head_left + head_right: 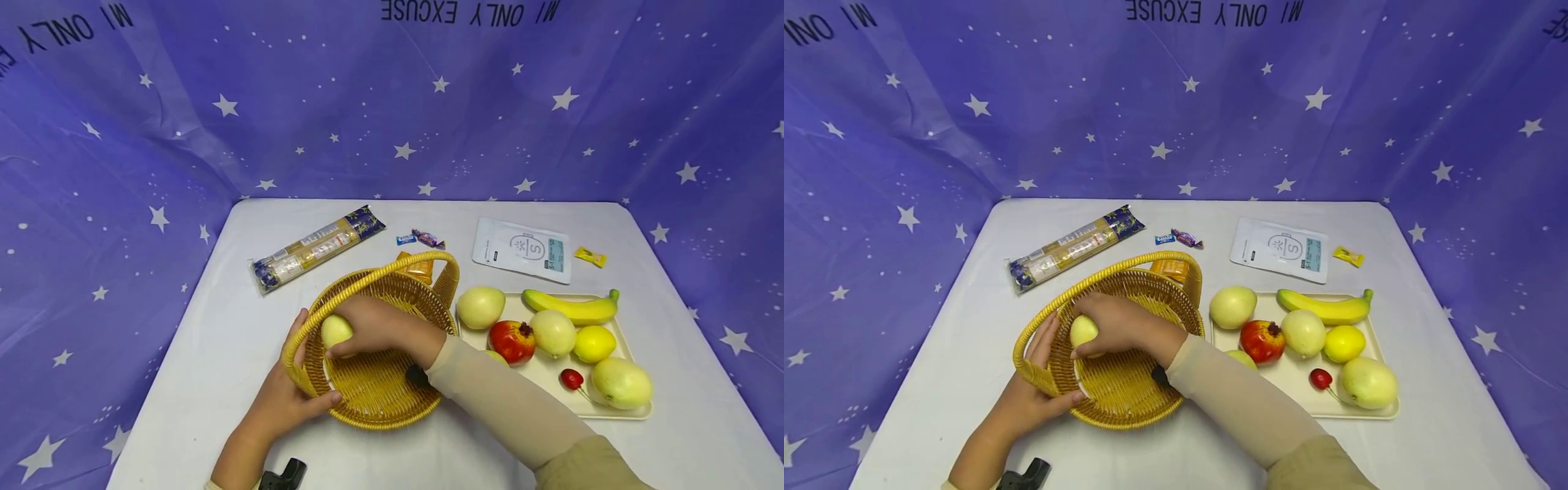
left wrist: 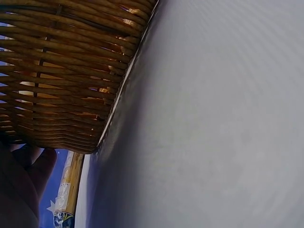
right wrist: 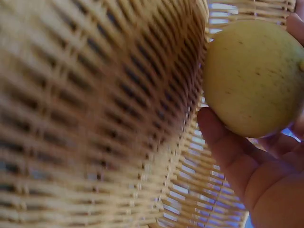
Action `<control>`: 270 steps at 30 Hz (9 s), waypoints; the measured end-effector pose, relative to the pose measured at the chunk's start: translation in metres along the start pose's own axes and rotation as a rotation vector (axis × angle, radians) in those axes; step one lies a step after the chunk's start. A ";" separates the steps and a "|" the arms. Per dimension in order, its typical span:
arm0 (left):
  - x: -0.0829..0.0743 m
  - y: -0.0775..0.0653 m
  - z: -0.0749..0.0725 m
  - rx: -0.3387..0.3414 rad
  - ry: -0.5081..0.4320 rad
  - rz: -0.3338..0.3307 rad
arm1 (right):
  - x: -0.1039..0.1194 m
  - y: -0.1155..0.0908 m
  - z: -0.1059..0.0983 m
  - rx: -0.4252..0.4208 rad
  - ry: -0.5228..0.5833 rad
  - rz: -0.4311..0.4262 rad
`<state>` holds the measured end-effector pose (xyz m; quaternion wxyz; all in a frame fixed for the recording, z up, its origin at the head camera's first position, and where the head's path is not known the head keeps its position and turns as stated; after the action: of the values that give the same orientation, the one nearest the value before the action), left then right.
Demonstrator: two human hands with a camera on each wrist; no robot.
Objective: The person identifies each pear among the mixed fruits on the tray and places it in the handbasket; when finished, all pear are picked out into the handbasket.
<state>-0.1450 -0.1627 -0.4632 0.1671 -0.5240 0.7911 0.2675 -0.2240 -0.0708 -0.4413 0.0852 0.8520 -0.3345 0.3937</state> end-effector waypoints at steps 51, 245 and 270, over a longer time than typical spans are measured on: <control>0.002 -0.001 -0.001 -0.006 0.047 -0.016 | -0.122 -0.393 -0.150 -0.756 0.018 0.339; 0.003 -0.001 0.001 0.033 -0.032 -0.028 | -0.160 -0.322 -0.128 -0.622 -0.078 0.348; 0.002 -0.003 -0.001 0.026 -0.002 -0.024 | 0.037 -0.144 -0.095 -0.131 0.091 -0.287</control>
<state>-0.1432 -0.1655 -0.4639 0.1777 -0.5309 0.7881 0.2557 -0.1735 0.0592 -0.3331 0.2109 0.8648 -0.2302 0.3932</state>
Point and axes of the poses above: each hand's wrist, its own y-axis towards the middle knuckle, its own z-axis out of the palm, x = y × z, the point moved 10 cm from there along y, towards the middle knuckle, and after that the axes turned 13 degrees about y, right-handed, at the moved point
